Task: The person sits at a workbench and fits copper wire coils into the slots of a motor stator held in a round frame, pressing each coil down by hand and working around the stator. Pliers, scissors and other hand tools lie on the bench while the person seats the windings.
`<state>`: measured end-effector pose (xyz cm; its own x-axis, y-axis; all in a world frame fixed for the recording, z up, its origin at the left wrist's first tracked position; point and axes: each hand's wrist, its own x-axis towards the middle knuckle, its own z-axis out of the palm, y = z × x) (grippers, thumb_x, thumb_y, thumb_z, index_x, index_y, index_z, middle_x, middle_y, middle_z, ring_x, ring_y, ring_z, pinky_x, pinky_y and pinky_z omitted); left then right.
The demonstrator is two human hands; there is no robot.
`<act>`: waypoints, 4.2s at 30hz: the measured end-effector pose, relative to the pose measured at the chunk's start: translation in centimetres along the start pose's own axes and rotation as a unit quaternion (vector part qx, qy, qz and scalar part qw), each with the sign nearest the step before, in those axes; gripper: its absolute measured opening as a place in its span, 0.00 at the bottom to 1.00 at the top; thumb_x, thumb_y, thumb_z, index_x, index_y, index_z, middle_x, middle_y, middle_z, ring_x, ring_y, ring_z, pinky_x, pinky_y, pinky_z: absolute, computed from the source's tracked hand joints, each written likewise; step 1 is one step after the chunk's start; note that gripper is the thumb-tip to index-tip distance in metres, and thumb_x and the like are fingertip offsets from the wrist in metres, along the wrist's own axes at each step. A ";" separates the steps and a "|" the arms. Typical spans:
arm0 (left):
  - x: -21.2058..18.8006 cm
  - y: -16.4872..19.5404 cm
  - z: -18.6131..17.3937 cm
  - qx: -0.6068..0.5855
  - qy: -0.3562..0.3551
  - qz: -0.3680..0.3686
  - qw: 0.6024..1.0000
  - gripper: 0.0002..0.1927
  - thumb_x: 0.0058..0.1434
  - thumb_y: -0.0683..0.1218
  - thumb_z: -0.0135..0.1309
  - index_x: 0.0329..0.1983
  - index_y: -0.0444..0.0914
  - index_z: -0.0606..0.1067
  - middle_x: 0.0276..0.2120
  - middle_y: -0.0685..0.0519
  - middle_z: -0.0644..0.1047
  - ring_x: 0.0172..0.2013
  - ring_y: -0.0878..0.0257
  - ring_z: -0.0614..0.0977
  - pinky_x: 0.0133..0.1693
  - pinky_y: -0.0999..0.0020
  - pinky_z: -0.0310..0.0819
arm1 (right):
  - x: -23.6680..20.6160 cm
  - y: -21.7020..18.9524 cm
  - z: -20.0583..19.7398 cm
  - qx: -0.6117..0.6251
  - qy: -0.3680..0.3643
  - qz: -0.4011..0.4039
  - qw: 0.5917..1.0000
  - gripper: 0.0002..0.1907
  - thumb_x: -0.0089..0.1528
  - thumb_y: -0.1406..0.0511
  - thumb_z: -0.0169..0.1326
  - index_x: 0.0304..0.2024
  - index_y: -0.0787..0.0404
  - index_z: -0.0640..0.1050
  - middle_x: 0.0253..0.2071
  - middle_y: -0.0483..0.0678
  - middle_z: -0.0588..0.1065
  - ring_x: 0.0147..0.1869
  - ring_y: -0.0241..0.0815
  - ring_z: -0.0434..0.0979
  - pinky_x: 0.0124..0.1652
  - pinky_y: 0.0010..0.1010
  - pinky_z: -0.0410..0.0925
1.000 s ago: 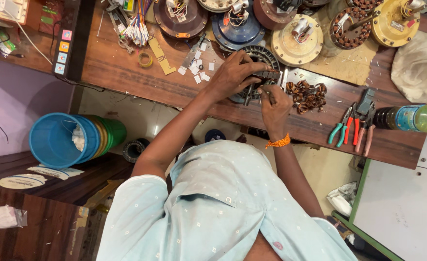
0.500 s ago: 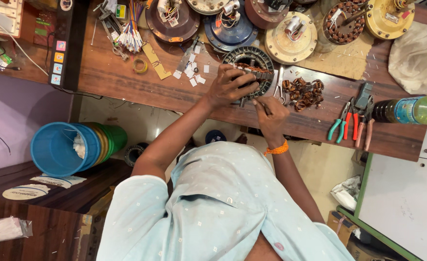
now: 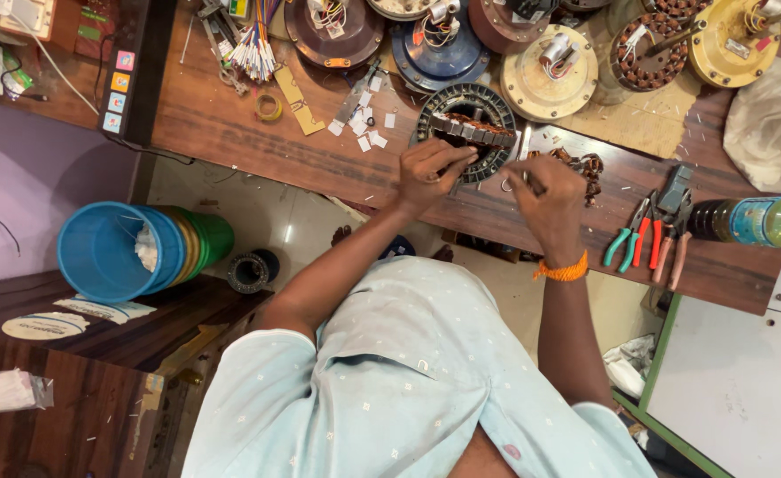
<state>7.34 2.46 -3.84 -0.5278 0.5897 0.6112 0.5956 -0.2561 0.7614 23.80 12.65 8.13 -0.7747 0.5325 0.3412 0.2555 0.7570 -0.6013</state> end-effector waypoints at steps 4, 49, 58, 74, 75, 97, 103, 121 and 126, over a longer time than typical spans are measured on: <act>-1.1 1.2 1.1 -0.134 0.035 -0.202 0.970 0.05 0.61 0.40 0.63 0.41 0.38 0.83 0.29 0.54 0.82 0.25 0.71 0.79 0.27 0.74 0.70 | 3.3 0.0 1.1 0.022 0.014 -0.001 1.000 0.05 0.64 0.70 0.66 0.41 0.65 0.82 0.32 0.50 0.79 0.27 0.34 0.72 0.27 0.28 0.63; 4.7 -1.4 -3.2 0.175 -0.134 0.297 0.929 0.17 0.60 0.48 0.62 0.53 0.52 0.77 0.58 0.60 0.73 0.53 0.60 0.72 0.54 0.59 0.64 | -0.8 1.2 5.9 0.041 0.076 0.088 0.992 0.05 0.64 0.69 0.65 0.39 0.65 0.83 0.22 0.46 0.74 0.22 0.31 0.64 0.23 0.28 0.55; 3.0 -1.6 -1.5 0.221 -0.063 0.318 0.920 0.15 0.56 0.50 0.65 0.46 0.48 0.82 0.46 0.65 0.77 0.44 0.63 0.69 0.49 0.61 0.62 | -2.4 0.0 4.0 0.043 0.050 0.111 0.992 0.04 0.63 0.70 0.65 0.39 0.65 0.84 0.23 0.46 0.74 0.23 0.31 0.62 0.24 0.28 0.54; 2.5 4.5 1.0 0.030 0.079 -0.129 0.988 0.07 0.60 0.41 0.59 0.32 0.36 0.72 0.29 0.51 0.74 0.26 0.55 0.79 0.30 0.60 0.71 | 7.4 0.6 2.7 0.032 -0.034 0.118 0.992 0.05 0.62 0.70 0.65 0.39 0.67 0.84 0.17 0.45 0.62 0.23 0.31 0.56 0.24 0.30 0.53; 2.4 4.5 1.3 0.039 0.081 -0.141 0.986 0.07 0.60 0.41 0.60 0.32 0.36 0.72 0.29 0.51 0.74 0.26 0.55 0.79 0.30 0.60 0.71 | 7.7 1.0 3.0 0.032 -0.036 0.123 0.991 0.05 0.61 0.70 0.65 0.39 0.66 0.84 0.17 0.45 0.62 0.23 0.31 0.56 0.24 0.30 0.53; 5.2 -0.2 -2.2 0.126 -0.143 0.127 0.973 0.29 0.58 0.45 0.67 0.63 0.48 0.71 0.52 0.62 0.79 0.47 0.60 0.74 0.53 0.61 0.64 | 2.2 3.1 1.8 0.043 -0.013 0.136 0.990 0.06 0.63 0.70 0.68 0.40 0.65 0.83 0.20 0.45 0.67 0.23 0.33 0.59 0.25 0.28 0.54; 4.8 -0.5 -2.1 0.128 -0.151 0.133 0.971 0.22 0.60 0.47 0.66 0.56 0.46 0.75 0.53 0.62 0.78 0.49 0.61 0.74 0.52 0.60 0.63 | 0.2 2.8 4.6 -0.013 0.038 -0.019 0.999 0.04 0.65 0.72 0.63 0.42 0.65 0.81 0.35 0.50 0.80 0.30 0.38 0.77 0.30 0.29 0.68; 1.9 1.2 -0.5 0.056 0.002 0.040 0.998 0.06 0.64 0.42 0.62 0.34 0.38 0.76 0.25 0.52 0.77 0.25 0.57 0.80 0.29 0.62 0.70 | 2.3 -1.1 -0.1 -0.027 -0.038 0.004 0.999 0.05 0.62 0.71 0.64 0.40 0.67 0.83 0.31 0.55 0.78 0.27 0.43 0.72 0.29 0.33 0.64; 1.8 2.9 0.8 -0.011 0.055 -0.117 0.992 0.06 0.64 0.43 0.59 0.35 0.35 0.75 0.25 0.49 0.79 0.23 0.58 0.81 0.26 0.64 0.70 | 6.4 -0.3 1.6 0.029 -0.034 0.035 0.998 0.05 0.64 0.71 0.63 0.41 0.68 0.82 0.29 0.52 0.77 0.28 0.37 0.72 0.29 0.31 0.64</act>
<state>8.61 3.43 -0.72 -0.7138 0.5477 0.4364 0.4358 -0.1403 0.8890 17.87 15.20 9.31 -0.7945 0.5540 0.2486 0.2768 0.6948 -0.6639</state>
